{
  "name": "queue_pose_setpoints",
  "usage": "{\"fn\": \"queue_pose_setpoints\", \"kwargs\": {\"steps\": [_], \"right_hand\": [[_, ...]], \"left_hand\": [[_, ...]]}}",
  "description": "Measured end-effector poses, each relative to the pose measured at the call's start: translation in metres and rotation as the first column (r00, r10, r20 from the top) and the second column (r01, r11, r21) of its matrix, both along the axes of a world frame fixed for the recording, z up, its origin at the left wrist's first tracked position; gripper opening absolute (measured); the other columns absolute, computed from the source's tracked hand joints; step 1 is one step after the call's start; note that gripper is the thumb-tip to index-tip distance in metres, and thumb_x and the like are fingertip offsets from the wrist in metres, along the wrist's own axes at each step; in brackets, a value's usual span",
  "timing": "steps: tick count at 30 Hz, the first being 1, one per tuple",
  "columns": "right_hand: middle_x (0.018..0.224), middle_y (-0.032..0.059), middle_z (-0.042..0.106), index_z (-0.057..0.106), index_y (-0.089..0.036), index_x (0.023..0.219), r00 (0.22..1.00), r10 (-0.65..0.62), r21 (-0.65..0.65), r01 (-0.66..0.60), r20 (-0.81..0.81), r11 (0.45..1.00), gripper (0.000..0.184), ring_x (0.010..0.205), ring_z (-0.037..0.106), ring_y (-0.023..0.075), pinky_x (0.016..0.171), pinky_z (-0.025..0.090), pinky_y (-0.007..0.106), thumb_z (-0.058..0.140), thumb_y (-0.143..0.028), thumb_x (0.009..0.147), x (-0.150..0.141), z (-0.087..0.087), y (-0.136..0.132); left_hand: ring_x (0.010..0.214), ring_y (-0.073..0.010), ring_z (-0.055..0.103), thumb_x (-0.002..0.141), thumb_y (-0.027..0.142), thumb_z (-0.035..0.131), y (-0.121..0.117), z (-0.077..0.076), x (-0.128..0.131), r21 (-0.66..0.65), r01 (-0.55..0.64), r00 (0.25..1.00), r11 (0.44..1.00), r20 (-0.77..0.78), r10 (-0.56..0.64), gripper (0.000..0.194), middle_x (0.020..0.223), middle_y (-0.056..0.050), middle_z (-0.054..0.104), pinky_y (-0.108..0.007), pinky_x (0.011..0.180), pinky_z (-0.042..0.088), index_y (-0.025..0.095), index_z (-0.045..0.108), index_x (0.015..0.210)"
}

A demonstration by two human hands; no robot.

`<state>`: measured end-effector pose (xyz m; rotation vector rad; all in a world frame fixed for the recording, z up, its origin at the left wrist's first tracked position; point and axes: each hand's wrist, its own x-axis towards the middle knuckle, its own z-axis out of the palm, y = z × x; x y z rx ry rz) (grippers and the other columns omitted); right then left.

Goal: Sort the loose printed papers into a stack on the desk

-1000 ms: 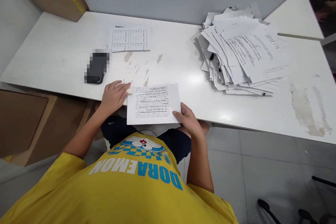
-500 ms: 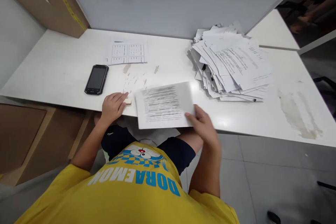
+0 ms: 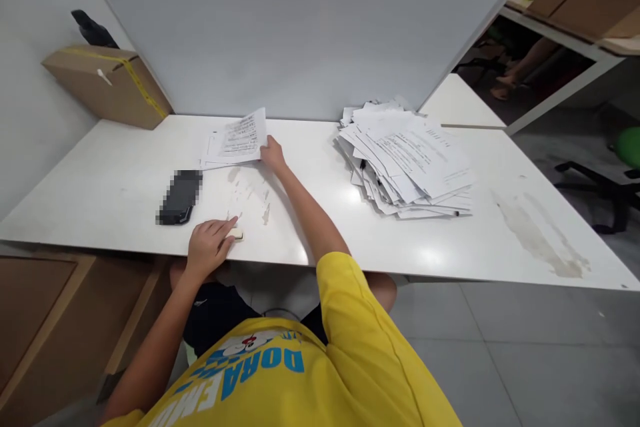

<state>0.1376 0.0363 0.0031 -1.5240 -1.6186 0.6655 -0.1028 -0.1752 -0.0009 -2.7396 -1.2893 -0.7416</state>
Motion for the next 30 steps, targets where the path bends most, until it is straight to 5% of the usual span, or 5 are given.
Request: {"fn": "queue_pose_setpoints", "kwargs": {"steps": [7, 11, 18, 23, 30], "right_hand": [[0.150, 0.0296, 0.036, 0.030, -0.001, 0.145, 0.963, -0.170, 0.000, 0.173, 0.210, 0.985, 0.060, 0.134, 0.036, 0.0403, 0.110, 0.029, 0.058, 0.042, -0.036, 0.098, -0.021, 0.003, -0.007], [0.157, 0.0261, 0.032, 0.018, -0.002, 0.155, 0.905, -0.208, 0.042, 0.208, 0.371, 0.977, 0.072, 0.135, 0.037, 0.0369, 0.109, 0.034, 0.049, 0.034, -0.048, 0.101, -0.001, 0.009, -0.012], [0.155, 0.0217, 0.039, 0.040, -0.009, 0.148, 0.706, -0.450, 0.272, 0.358, 0.547, 0.893, 0.055, 0.142, 0.034, 0.0324, 0.117, 0.025, 0.049, 0.032, -0.038, 0.102, 0.131, 0.030, -0.067], [0.160, 0.0296, 0.025, 0.030, -0.004, 0.152, 0.545, -0.585, 0.077, 0.689, 0.601, 0.721, 0.082, 0.148, 0.022, 0.0412, 0.114, 0.024, 0.059, 0.047, -0.058, 0.093, 0.252, 0.024, -0.138], [0.145, 0.0245, 0.052, 0.041, -0.007, 0.147, 0.548, -0.502, 0.015, 0.665, 0.669, 0.746, 0.064, 0.130, 0.047, 0.0367, 0.103, 0.039, 0.048, 0.041, -0.047, 0.097, 0.281, 0.032, -0.185]], "left_hand": [[0.094, -0.0263, 0.065, 0.098, 0.037, 0.046, 0.002, 0.000, -0.003, 0.020, -0.004, 1.000, 1.000, -0.011, 0.004, 0.041, 0.101, -0.009, 0.075, -0.040, 0.080, 0.045, 0.025, 0.063, 0.133], [0.094, -0.0266, 0.065, 0.099, 0.038, 0.045, 0.005, -0.001, -0.002, 0.062, -0.022, 1.000, 0.998, -0.017, 0.023, 0.041, 0.100, -0.009, 0.075, -0.040, 0.079, 0.044, 0.023, 0.064, 0.132], [0.096, -0.0260, 0.064, 0.100, 0.035, 0.044, 0.008, 0.002, 0.001, 0.083, -0.031, 0.998, 0.996, -0.061, 0.036, 0.041, 0.104, -0.009, 0.075, -0.039, 0.080, 0.041, 0.022, 0.062, 0.134], [0.094, -0.0264, 0.064, 0.100, 0.035, 0.045, 0.012, -0.003, 0.000, 0.124, -0.009, 0.998, 0.992, -0.054, 0.015, 0.040, 0.101, -0.009, 0.075, -0.039, 0.079, 0.040, 0.021, 0.062, 0.134], [0.091, -0.0262, 0.064, 0.099, 0.034, 0.047, 0.015, -0.013, -0.001, 0.224, -0.035, 0.999, 0.974, -0.016, 0.040, 0.038, 0.099, -0.009, 0.075, -0.038, 0.080, 0.039, 0.018, 0.065, 0.129]]}}
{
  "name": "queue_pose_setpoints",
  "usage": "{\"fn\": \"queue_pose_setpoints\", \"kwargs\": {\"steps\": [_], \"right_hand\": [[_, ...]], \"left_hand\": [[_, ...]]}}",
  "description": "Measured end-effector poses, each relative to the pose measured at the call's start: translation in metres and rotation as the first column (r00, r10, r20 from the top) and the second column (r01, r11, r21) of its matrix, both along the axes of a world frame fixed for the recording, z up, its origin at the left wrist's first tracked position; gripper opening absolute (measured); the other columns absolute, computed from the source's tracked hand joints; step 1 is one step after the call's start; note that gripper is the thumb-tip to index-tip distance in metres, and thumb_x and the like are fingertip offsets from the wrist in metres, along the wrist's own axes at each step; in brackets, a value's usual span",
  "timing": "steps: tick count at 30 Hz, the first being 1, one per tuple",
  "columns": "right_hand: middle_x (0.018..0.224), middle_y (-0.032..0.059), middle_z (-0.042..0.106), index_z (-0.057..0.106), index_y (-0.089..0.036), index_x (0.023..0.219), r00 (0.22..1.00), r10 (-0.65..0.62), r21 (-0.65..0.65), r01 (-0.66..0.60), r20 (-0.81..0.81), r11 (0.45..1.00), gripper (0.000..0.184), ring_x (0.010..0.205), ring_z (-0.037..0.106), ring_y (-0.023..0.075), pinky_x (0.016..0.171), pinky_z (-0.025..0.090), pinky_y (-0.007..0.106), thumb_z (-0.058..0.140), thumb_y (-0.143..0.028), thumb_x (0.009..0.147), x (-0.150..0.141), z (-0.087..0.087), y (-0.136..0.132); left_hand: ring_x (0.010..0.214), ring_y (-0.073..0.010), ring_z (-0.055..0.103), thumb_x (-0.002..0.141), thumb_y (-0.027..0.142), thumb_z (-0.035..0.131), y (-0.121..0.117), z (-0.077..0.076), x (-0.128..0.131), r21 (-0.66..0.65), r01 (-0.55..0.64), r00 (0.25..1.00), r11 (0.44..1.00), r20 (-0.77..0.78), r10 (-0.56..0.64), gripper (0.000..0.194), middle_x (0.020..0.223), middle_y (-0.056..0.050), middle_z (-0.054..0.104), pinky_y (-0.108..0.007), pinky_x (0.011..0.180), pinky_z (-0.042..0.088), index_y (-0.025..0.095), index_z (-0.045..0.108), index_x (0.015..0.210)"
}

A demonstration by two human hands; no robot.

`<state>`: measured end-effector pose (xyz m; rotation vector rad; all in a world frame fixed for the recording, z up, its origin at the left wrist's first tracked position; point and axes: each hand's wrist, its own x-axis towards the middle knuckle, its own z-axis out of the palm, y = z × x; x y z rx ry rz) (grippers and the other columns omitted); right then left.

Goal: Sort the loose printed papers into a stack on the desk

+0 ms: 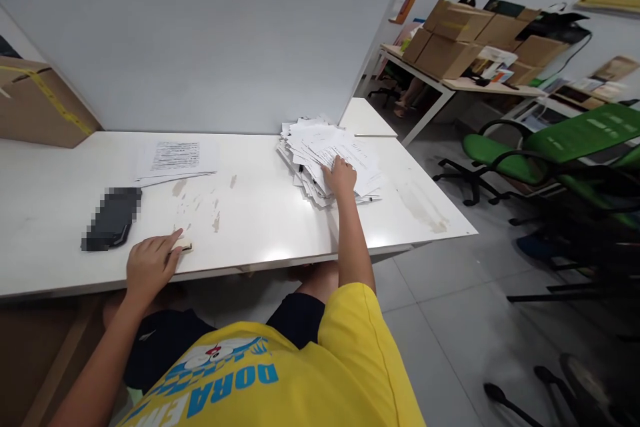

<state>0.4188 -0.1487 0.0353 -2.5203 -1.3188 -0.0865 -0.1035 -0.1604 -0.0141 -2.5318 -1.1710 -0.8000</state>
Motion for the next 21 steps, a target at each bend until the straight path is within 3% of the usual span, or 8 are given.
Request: {"fn": "queue_pose_setpoints", "kwargs": {"steps": [3, 8, 12, 16, 21], "right_hand": [[0.133, 0.0215, 0.062, 0.055, -0.012, 0.136, 0.998, 0.056, -0.011, -0.056, 0.014, 0.998, 0.050, 0.121, 0.054, 0.0338, 0.096, 0.043, 0.043, 0.043, -0.039, 0.096, -0.001, 0.005, -0.010], [0.116, 0.0180, 0.071, 0.060, -0.014, 0.133, 0.991, 0.128, -0.103, -0.131, -0.033, 0.986, 0.046, 0.100, 0.063, 0.0267, 0.079, 0.043, 0.031, 0.053, -0.029, 0.091, 0.013, 0.013, -0.026], [0.094, 0.0165, 0.074, 0.075, -0.012, 0.103, 0.987, 0.163, -0.154, -0.159, 0.011, 0.975, 0.031, 0.081, 0.062, 0.0234, 0.066, 0.035, 0.030, 0.047, -0.019, 0.089, 0.018, 0.023, -0.035], [0.085, 0.0151, 0.072, 0.076, -0.014, 0.097, 0.986, 0.082, -0.034, -0.078, 0.142, 0.996, 0.034, 0.074, 0.059, 0.0227, 0.061, 0.030, 0.030, 0.043, -0.018, 0.090, 0.010, 0.027, -0.044], [0.092, 0.0135, 0.073, 0.073, -0.017, 0.103, 0.986, 0.001, 0.206, -0.035, 0.166, 0.978, 0.033, 0.079, 0.062, 0.0237, 0.063, 0.034, 0.030, 0.043, -0.020, 0.090, -0.002, 0.023, -0.054]], "left_hand": [[0.090, -0.0264, 0.064, 0.099, 0.035, 0.046, -0.002, 0.002, 0.001, -0.022, -0.019, 1.000, 1.000, -0.017, 0.018, 0.039, 0.097, -0.009, 0.075, -0.038, 0.078, 0.038, 0.018, 0.065, 0.128], [0.091, -0.0275, 0.063, 0.099, 0.035, 0.045, -0.007, 0.005, 0.002, -0.054, -0.035, 0.999, 0.998, -0.031, 0.033, 0.040, 0.096, -0.011, 0.074, -0.039, 0.078, 0.038, 0.017, 0.065, 0.129], [0.089, -0.0273, 0.062, 0.099, 0.036, 0.043, -0.010, 0.005, 0.004, -0.051, -0.054, 0.998, 0.997, -0.031, 0.052, 0.041, 0.099, -0.011, 0.074, -0.039, 0.077, 0.038, 0.017, 0.066, 0.128], [0.090, -0.0275, 0.063, 0.099, 0.035, 0.043, -0.013, 0.005, 0.007, -0.055, -0.062, 0.998, 0.997, -0.021, 0.061, 0.041, 0.098, -0.011, 0.073, -0.039, 0.077, 0.038, 0.017, 0.065, 0.128], [0.101, -0.0283, 0.063, 0.096, 0.031, 0.050, -0.012, 0.000, 0.003, 0.017, -0.049, 0.997, 0.999, 0.052, 0.048, 0.039, 0.106, -0.012, 0.073, -0.042, 0.087, 0.041, 0.019, 0.062, 0.131]]}}
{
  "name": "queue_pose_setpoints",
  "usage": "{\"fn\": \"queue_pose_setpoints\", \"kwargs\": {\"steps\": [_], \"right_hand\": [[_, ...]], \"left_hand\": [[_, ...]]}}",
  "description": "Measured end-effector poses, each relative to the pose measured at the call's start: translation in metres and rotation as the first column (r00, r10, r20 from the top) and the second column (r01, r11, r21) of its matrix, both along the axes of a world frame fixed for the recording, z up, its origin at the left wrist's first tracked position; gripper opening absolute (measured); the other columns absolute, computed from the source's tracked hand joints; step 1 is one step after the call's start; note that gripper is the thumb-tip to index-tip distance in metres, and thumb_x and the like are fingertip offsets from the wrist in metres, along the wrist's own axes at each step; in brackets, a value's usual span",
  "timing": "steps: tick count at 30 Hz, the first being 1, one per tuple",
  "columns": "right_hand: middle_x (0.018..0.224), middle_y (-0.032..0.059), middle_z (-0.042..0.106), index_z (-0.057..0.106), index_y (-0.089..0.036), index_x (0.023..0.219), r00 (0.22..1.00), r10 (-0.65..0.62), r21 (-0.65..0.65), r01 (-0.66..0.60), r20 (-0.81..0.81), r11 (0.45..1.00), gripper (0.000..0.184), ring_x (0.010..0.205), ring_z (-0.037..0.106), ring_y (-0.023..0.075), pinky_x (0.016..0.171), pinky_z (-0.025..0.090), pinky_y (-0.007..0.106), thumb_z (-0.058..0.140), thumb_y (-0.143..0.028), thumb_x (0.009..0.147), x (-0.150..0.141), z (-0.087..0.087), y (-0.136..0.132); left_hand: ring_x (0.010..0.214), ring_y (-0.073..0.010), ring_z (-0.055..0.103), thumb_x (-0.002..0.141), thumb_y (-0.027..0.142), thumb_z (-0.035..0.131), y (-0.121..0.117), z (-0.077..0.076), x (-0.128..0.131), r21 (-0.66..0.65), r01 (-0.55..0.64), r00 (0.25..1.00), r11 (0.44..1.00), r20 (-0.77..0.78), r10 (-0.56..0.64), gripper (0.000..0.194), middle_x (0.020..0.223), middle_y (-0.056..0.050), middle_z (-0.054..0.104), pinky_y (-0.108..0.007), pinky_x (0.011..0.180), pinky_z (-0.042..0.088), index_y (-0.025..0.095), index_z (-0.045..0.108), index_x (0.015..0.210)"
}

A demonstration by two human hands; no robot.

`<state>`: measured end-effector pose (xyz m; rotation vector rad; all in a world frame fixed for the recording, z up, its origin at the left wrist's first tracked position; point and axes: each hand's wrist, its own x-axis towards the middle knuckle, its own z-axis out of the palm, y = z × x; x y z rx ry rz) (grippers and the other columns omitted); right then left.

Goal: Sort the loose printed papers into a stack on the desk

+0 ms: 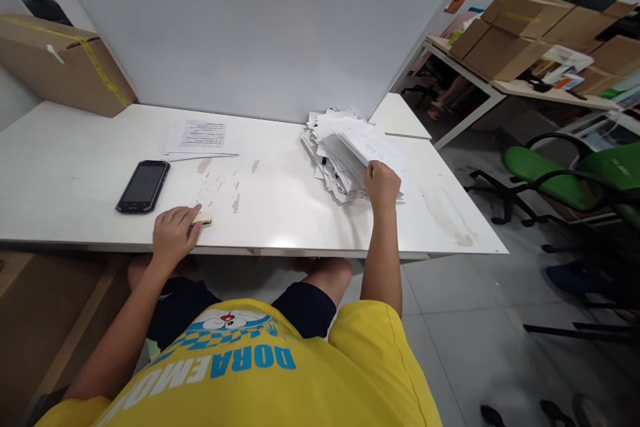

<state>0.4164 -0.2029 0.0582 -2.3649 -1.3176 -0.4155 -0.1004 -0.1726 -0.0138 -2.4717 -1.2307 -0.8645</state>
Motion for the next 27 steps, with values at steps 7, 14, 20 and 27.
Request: {"fn": "queue_pose_setpoints", "kwargs": {"steps": [7, 14, 20, 27], "right_hand": [[0.100, 0.0165, 0.073, 0.069, -0.015, 0.103, 0.999, 0.032, 0.255, -0.030, -0.005, 0.967, 0.038, 0.092, 0.066, 0.0264, 0.076, 0.047, 0.034, 0.033, -0.023, 0.095, -0.038, 0.004, -0.021], [0.116, 0.0101, 0.073, 0.071, -0.027, 0.113, 0.855, 0.465, 0.176, -0.433, -0.229, 0.884, 0.037, 0.112, 0.065, 0.0284, 0.097, 0.050, 0.044, 0.038, -0.030, 0.097, -0.183, -0.033, -0.064], [0.125, 0.0076, 0.070, 0.072, -0.029, 0.115, 0.563, 0.705, 0.341, -0.622, -0.431, 0.705, 0.033, 0.122, 0.060, 0.0293, 0.108, 0.045, 0.053, 0.051, -0.043, 0.095, -0.211, -0.056, -0.058], [0.141, 0.0119, 0.058, 0.056, -0.024, 0.133, 0.550, 0.555, 0.439, -0.341, -0.623, 0.831, 0.061, 0.133, 0.051, 0.0299, 0.109, 0.043, 0.049, 0.060, -0.060, 0.084, -0.143, -0.041, -0.013]], "left_hand": [[0.121, -0.0277, 0.060, 0.090, 0.022, 0.060, -0.021, -0.003, 0.032, 0.057, 0.392, 0.900, 0.918, 0.183, -0.395, 0.040, 0.116, -0.007, 0.072, -0.046, 0.104, 0.044, 0.029, 0.063, 0.129], [0.141, -0.0308, 0.046, 0.087, 0.061, 0.061, -0.043, 0.002, 0.169, -0.467, 0.841, 0.424, 0.273, 0.883, 0.203, 0.068, 0.157, -0.010, 0.042, -0.047, 0.109, 0.046, 0.032, 0.044, 0.146], [0.133, -0.0305, 0.054, 0.076, 0.049, 0.076, -0.008, -0.012, 0.185, -0.482, 0.765, 0.177, 0.426, 0.795, 0.581, 0.053, 0.130, -0.010, 0.067, -0.047, 0.116, 0.040, 0.018, 0.065, 0.118], [0.125, -0.0362, 0.060, 0.067, 0.057, 0.083, 0.010, 0.020, 0.124, -0.602, 0.686, 0.513, 0.409, 0.799, 0.314, 0.052, 0.115, -0.011, 0.074, -0.052, 0.110, 0.047, 0.020, 0.073, 0.102]]}}
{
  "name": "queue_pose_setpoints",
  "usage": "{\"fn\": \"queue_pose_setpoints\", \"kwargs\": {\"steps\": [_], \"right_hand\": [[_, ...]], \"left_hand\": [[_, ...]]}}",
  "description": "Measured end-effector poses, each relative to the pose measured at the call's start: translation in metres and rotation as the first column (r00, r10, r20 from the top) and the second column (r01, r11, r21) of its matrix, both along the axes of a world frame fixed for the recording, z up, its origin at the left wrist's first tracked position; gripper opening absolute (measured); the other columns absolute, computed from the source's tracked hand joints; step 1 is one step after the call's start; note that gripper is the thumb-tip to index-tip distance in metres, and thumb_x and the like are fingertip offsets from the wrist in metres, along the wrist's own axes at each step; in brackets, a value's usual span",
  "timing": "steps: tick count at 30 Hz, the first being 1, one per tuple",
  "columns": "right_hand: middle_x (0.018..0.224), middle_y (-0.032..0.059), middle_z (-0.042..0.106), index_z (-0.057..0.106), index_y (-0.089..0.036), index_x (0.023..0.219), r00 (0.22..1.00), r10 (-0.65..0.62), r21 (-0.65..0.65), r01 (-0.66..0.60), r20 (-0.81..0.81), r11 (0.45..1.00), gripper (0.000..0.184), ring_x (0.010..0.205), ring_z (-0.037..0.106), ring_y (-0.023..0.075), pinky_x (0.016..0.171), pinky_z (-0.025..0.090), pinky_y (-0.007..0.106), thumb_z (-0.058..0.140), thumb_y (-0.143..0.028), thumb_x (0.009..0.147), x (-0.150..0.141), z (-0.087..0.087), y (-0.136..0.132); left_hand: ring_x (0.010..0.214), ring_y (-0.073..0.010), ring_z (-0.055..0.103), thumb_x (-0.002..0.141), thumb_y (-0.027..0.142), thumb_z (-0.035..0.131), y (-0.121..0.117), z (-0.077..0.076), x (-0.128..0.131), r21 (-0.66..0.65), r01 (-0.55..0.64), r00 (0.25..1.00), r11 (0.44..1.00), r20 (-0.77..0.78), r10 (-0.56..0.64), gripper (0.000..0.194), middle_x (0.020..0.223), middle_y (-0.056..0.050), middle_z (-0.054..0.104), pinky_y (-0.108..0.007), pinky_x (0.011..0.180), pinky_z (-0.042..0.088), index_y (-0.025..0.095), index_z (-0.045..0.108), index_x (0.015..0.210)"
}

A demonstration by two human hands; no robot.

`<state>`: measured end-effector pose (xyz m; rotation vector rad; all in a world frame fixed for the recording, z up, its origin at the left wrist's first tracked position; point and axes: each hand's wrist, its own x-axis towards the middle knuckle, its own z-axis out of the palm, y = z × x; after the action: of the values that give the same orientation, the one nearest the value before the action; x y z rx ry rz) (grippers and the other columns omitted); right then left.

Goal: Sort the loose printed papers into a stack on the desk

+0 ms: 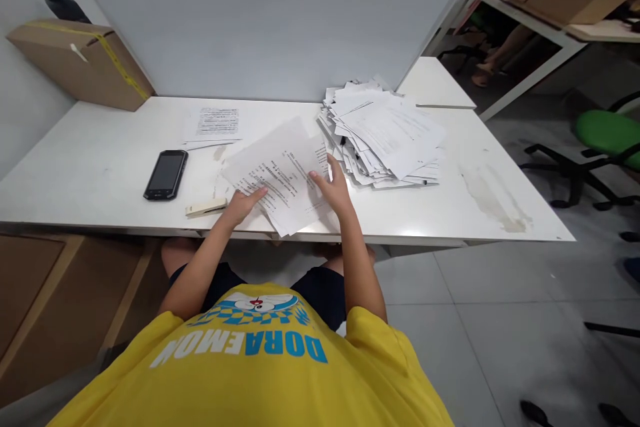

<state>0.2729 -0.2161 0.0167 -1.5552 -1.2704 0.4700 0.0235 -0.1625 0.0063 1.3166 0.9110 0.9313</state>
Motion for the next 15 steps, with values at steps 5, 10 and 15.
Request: {"fn": "queue_pose_setpoints", "kwargs": {"steps": [5, 10, 15], "right_hand": [[0.085, 0.0033, 0.069, 0.067, -0.025, 0.089, 0.956, 0.044, 0.192, 0.013, -0.289, 0.981, 0.038, 0.093, 0.066, 0.0252, 0.088, 0.054, 0.041, 0.062, -0.062, 0.081, -0.010, -0.005, 0.022], [0.088, 0.0054, 0.068, 0.067, -0.024, 0.104, 0.920, 0.000, 0.265, 0.113, -0.392, 0.958, 0.042, 0.102, 0.065, 0.0259, 0.094, 0.051, 0.042, 0.054, -0.059, 0.084, -0.030, -0.016, 0.028], [0.102, 0.0072, 0.067, 0.060, -0.025, 0.109, 0.931, 0.062, 0.241, 0.029, -0.360, 0.970, 0.044, 0.105, 0.063, 0.0247, 0.095, 0.051, 0.040, 0.057, -0.060, 0.081, -0.038, -0.024, 0.021]], "left_hand": [[0.117, -0.0362, 0.063, 0.067, 0.057, 0.083, 0.011, 0.038, -0.006, 0.320, -0.025, 1.000, 0.947, 0.026, 0.017, 0.047, 0.100, -0.009, 0.074, -0.049, 0.101, 0.051, 0.020, 0.073, 0.094], [0.105, -0.0295, 0.066, 0.069, 0.064, 0.079, 0.014, 0.038, 0.002, 0.426, -0.148, 0.984, 0.893, 0.153, 0.091, 0.054, 0.101, -0.008, 0.073, -0.039, 0.090, 0.054, 0.021, 0.070, 0.100], [0.105, -0.0259, 0.065, 0.078, 0.064, 0.071, 0.014, 0.010, 0.004, 0.343, -0.132, 0.991, 0.930, 0.073, 0.114, 0.055, 0.106, -0.008, 0.069, -0.037, 0.090, 0.053, 0.022, 0.063, 0.113]]}}
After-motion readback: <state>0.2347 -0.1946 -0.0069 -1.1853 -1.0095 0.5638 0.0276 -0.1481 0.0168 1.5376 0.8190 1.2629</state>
